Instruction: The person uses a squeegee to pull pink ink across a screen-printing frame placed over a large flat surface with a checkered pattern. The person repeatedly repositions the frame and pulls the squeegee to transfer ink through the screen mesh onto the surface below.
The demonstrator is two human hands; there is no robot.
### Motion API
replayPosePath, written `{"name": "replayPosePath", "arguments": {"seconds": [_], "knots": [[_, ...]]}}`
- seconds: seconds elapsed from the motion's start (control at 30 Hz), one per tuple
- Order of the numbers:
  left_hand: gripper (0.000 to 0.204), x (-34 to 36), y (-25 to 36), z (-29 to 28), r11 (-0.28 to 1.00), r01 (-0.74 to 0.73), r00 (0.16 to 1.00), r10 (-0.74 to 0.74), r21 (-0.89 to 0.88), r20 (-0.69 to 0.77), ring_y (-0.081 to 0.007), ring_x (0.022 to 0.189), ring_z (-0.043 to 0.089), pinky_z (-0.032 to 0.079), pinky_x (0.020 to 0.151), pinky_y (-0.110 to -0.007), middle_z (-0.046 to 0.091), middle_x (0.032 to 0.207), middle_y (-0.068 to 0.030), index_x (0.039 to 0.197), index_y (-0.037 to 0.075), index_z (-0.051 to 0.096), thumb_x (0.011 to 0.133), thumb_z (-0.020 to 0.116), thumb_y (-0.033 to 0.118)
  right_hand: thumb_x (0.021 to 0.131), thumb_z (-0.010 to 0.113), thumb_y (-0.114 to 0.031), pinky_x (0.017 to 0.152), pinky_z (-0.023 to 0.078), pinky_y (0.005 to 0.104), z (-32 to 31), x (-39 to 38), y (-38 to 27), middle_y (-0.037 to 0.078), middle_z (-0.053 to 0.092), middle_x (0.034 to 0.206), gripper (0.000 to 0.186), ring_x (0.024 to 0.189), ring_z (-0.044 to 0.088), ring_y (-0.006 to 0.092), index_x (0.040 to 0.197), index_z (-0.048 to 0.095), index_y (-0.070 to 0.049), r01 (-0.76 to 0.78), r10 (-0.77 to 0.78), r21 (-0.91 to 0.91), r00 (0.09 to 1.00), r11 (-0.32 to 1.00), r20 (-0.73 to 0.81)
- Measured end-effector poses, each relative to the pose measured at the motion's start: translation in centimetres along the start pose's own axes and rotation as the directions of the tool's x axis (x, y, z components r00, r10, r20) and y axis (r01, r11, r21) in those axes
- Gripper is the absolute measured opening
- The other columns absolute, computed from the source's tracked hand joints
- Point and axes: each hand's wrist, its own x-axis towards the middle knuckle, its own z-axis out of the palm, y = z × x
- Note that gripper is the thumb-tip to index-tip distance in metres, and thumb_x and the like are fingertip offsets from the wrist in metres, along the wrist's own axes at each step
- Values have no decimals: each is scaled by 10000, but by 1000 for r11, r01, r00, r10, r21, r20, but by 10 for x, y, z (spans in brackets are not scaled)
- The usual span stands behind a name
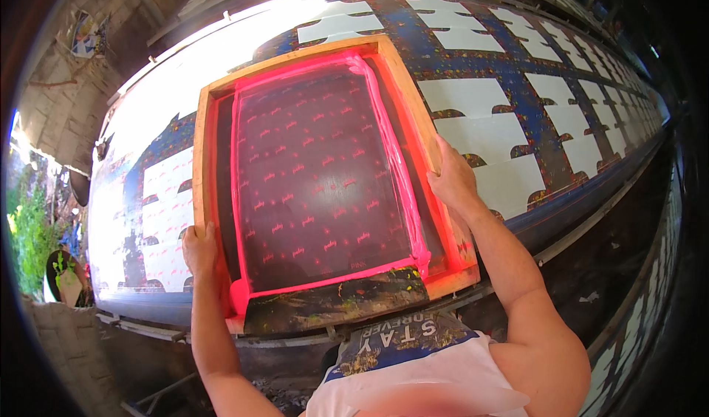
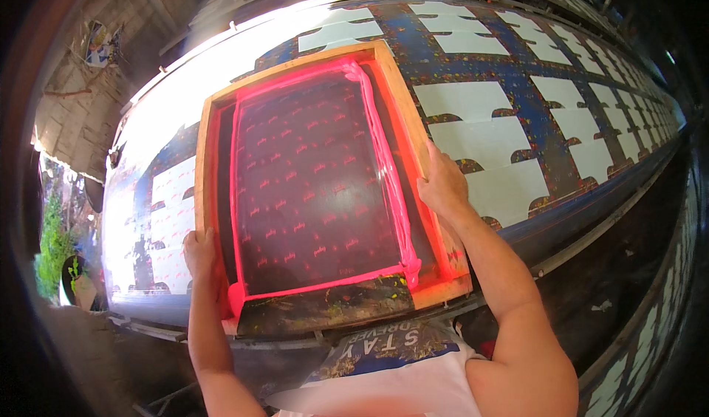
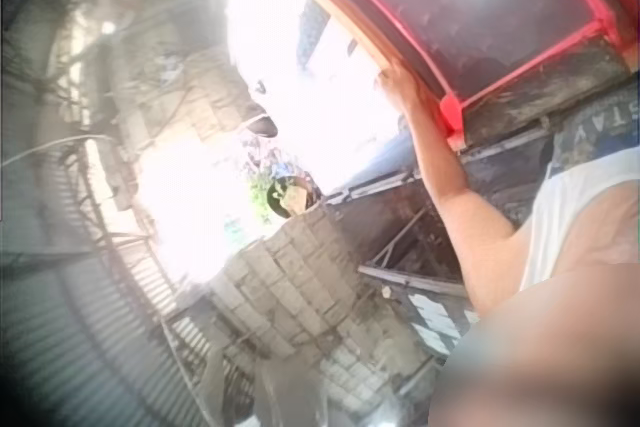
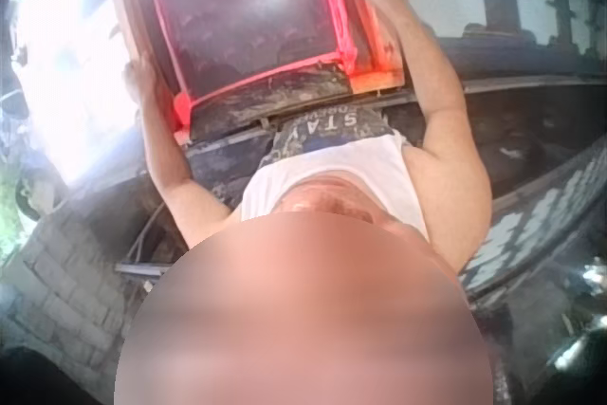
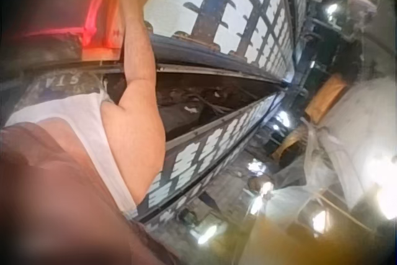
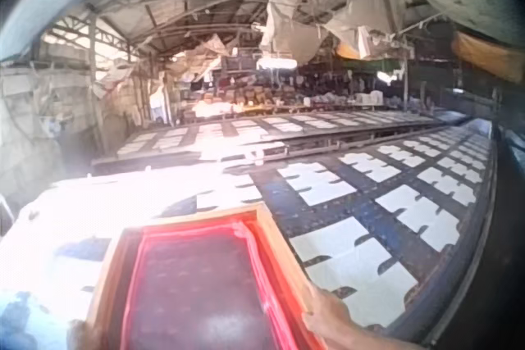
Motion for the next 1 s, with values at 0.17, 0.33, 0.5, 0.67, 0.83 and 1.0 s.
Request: {"name": "replayPosePath", "arguments": {"seconds": [0.17, 0.33, 0.5, 0.67, 0.83, 1.0], "knots": [[488, -1, -17, 8, 986, -61, 998, 57, -152, -28, -485, 1082, 713, 550, 960, -570, 743, 1076, -266, 1071, -55, 749, 951, 879, 400, 897, 801, -81, 1194, 525, 484, 0, 1, -3, 224, 672, 1537, 819, 1429, 641, 414, 1662, 511, -107, -17, 17, 22, 1000, 1000, 4], [418, 10, -23, 6, 960, -49, 998, 61, -275, 33, -438, 850, 725, 556, 821, -548, 767, 953, -262, 994, -81, 775, 866, 936, 282, 888, 771, -73, 1103, 554, 509, -19, 0, -15, 206, 727, 1367, 707, 1298, 685, 421, 1575, 616, -131, 75, -73, 35, 995, 997, -69], [309, 11, -7, -13, 926, 65, 991, -15, -373, 136, -276, 716, 681, 536, 709, -459, 733, 785, -178, 926, -90, 786, 839, 930, 169, 883, 735, -64, 1046, 565, 518, -51, 7, -23, 198, 749, 1259, 629, 1230, 700, 417, 1507, 684, -129, 127, -124, 28, 990, 992, -70], [216, -2, 32, -27, 873, 102, 985, -21, -478, 172, -193, 723, 656, 531, 693, -413, 751, 809, -106, 913, -65, 803, 845, 910, 110, 887, 716, -44, 1040, 566, 520, -77, 19, -5, 197, 751, 1245, 610, 1224, 705, 414, 1493, 696, -110, 134, -125, 80, 986, 988, -108], [215, -35, 101, -19, 798, 56, 990, 36, -600, 139, -185, 745, 696, 566, 732, -381, 794, 868, -97, 974, -68, 820, 854, 904, 90, 883, 743, -25, 1034, 581, 448, -105, 41, 64, 178, 745, 1346, 647, 1218, 729, 361, 1521, 674, -104, 72, -67, 50, 992, 996, -104], [249, -73, 175, -1, 792, 35, 993, 43, -610, 112, -195, 783, 731, 585, 754, -372, 806, 894, -108, 1027, -67, 832, 849, 920, 83, 893, 715, -29, 1123, 555, 499, -131, 57, 154, 220, 723, 1388, 667, 1327, 687, 413, 1552, 639, -106, 77, -64, 90, 989, 993, -135]]}}
